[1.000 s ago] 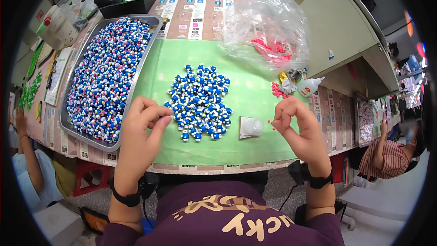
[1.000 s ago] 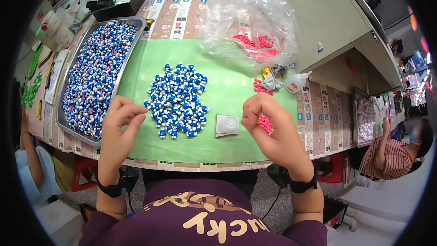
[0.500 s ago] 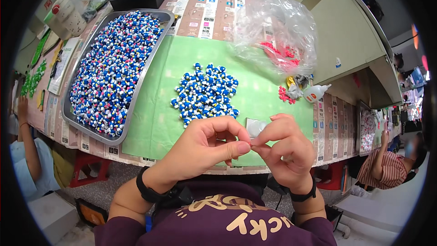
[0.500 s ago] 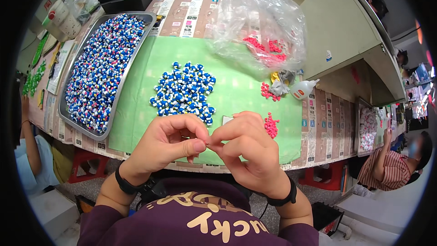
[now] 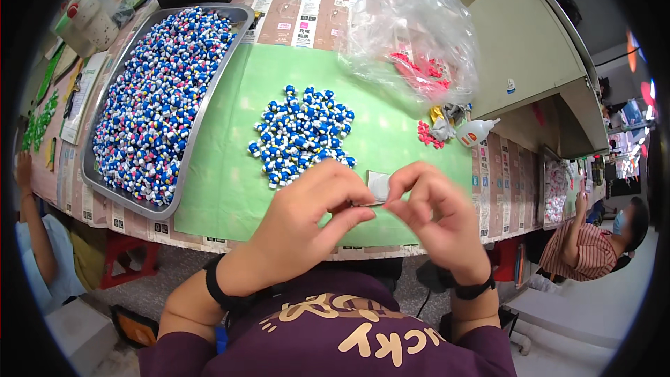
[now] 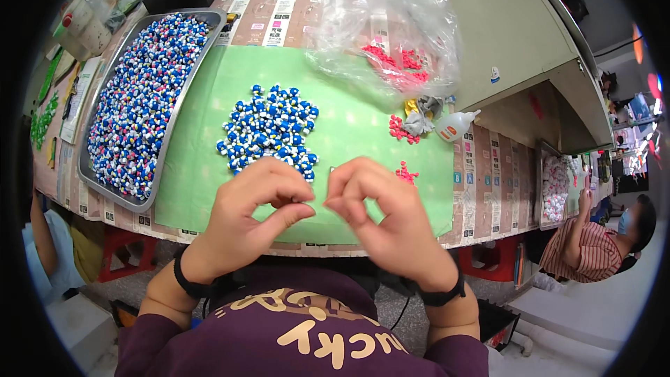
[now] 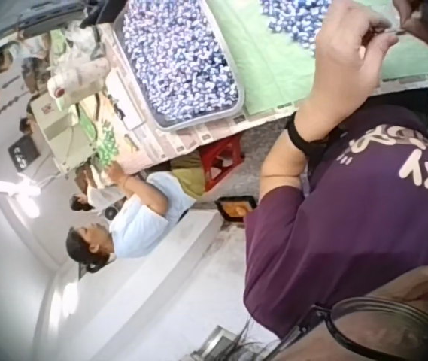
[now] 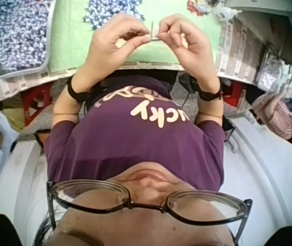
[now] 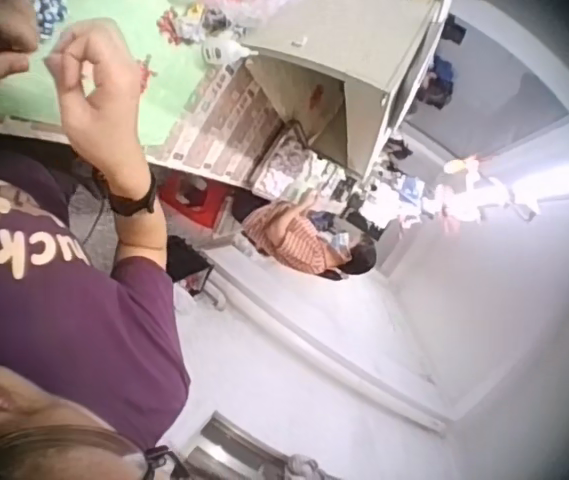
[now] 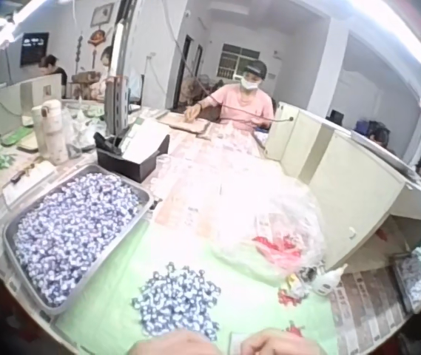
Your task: The person sits at a table and repeatedly picks up small blue and white capsule-shaped candies and pink beads. They insert the pink beads into the open ends of the capsules by hand, then place the assembled items onto a green mat. The process is repetitive and performed one item at a time.
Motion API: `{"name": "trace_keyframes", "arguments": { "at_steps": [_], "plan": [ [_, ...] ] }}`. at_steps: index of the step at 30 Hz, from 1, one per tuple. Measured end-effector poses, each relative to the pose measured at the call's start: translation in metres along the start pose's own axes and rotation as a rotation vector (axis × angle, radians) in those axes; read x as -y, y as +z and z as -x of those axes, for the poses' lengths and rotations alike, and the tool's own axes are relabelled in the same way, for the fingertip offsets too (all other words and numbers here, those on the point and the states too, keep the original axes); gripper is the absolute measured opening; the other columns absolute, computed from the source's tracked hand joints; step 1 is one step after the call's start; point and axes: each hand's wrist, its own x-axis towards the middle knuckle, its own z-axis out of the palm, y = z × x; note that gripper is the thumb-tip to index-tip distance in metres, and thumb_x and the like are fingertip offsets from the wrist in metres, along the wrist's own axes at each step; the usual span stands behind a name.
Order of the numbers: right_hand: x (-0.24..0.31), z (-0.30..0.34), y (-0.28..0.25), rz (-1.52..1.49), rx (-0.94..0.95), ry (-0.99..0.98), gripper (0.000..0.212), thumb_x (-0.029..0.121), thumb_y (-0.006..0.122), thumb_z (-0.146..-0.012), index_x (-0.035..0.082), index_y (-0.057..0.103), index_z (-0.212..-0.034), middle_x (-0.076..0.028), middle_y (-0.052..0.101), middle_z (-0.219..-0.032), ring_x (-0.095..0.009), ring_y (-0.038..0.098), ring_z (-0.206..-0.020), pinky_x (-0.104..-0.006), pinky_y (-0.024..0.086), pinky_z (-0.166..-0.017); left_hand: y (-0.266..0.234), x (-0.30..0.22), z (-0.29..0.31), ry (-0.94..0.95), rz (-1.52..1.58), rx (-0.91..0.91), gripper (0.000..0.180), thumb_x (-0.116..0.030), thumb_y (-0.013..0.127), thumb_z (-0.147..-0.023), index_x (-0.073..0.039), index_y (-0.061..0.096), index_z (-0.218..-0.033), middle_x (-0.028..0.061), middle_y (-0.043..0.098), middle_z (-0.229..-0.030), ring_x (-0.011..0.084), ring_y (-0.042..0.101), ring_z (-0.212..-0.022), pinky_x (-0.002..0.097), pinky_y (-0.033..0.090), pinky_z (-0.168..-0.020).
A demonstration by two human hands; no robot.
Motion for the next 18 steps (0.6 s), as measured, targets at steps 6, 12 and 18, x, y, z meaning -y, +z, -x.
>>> {"name": "trace_keyframes", "arguments": {
  "at_steps": [6,12,18],
  "plan": [
    [-0.031,-0.013,-0.027,0.362,0.051,-0.041,0.019,-0.013,0.054,-0.07,0.003,0.046,-0.076,-0.009,0.054,-0.079,-0.028,0.054,-0.073,-0.0362,0.04,-0.069,-0.016,0.007,0.009,-0.318,0.439,-0.126,0.02,0.009,0.063,-0.087,0.002,0.063,-0.105,0.0085,0.064,-0.103,0.0153,0.064,-0.092,0.026,0.055,-0.075],
    [-0.03,-0.015,-0.021,0.602,0.102,-0.052,0.018,-0.01,0.053,-0.07,0.005,0.046,-0.076,-0.007,0.051,-0.076,-0.028,0.052,-0.075,-0.0354,0.036,-0.078,-0.027,0.013,0.015,-0.341,0.473,-0.157,0.024,0.005,0.066,-0.088,0.002,0.064,-0.111,0.0067,0.065,-0.107,0.0136,0.065,-0.094,0.0248,0.053,-0.08],
    [-0.024,-0.013,-0.023,0.525,0.058,-0.039,0.02,-0.011,0.054,-0.071,0.006,0.045,-0.075,-0.006,0.053,-0.077,-0.025,0.053,-0.074,-0.034,0.037,-0.079,-0.02,0.011,0.013,-0.368,0.603,-0.114,0.024,0.007,0.066,-0.087,0.004,0.064,-0.111,0.0079,0.065,-0.106,0.0158,0.066,-0.098,0.027,0.054,-0.086]
  ]
}}
